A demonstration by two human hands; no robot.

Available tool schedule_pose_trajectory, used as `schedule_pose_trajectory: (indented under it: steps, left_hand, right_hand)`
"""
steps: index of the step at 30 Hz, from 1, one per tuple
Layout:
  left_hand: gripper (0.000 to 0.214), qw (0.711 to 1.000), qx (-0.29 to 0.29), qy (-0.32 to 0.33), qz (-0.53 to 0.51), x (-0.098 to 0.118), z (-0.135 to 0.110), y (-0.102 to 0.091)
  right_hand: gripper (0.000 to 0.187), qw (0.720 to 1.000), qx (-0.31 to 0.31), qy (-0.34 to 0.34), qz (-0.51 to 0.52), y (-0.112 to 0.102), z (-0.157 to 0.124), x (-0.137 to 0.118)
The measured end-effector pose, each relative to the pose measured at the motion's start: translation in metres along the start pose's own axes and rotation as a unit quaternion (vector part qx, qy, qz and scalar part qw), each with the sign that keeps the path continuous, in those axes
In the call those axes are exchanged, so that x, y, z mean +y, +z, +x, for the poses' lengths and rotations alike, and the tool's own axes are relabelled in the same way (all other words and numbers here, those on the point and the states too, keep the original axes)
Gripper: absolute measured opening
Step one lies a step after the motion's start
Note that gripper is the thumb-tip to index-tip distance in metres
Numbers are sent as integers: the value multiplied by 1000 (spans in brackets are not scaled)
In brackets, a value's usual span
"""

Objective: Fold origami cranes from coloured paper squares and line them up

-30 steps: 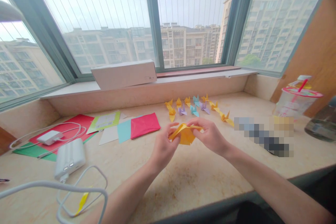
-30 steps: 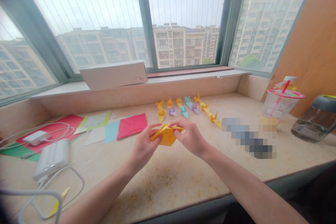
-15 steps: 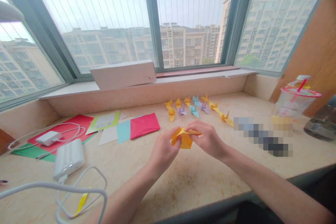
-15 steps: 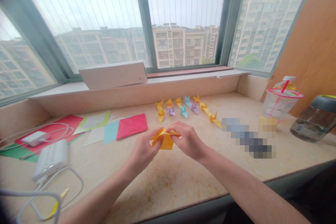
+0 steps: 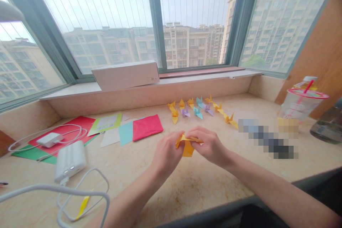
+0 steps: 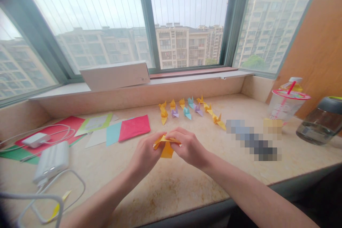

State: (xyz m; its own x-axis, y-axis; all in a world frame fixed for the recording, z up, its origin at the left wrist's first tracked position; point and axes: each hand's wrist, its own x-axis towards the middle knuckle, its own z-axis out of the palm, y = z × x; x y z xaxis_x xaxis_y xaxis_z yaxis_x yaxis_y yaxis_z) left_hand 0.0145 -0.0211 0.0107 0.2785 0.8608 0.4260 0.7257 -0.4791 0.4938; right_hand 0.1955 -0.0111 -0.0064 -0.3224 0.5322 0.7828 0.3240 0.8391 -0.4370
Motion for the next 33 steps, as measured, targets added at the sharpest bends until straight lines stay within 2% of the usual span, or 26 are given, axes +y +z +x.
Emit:
schedule_pose_trajectory:
  steps: [11,19,24,33]
  left_hand:
    - [41,998,48,18,-30,-2,-1,2]
    - [25,997,64,32,-20,2,-3,-1]
    - [25,996,66,43,-30,1,-3,-1]
    - [13,989,51,-29,-135,4,2,-7]
  right_hand:
    - [27,1000,7,20,2,-1,0,0]
    - [24,1000,11,4,26,-3,1,-3]
    - [26,999,19,-20,24,-5,1,-2]
    - [29,999,-7,-25,28,-6,-2,3]
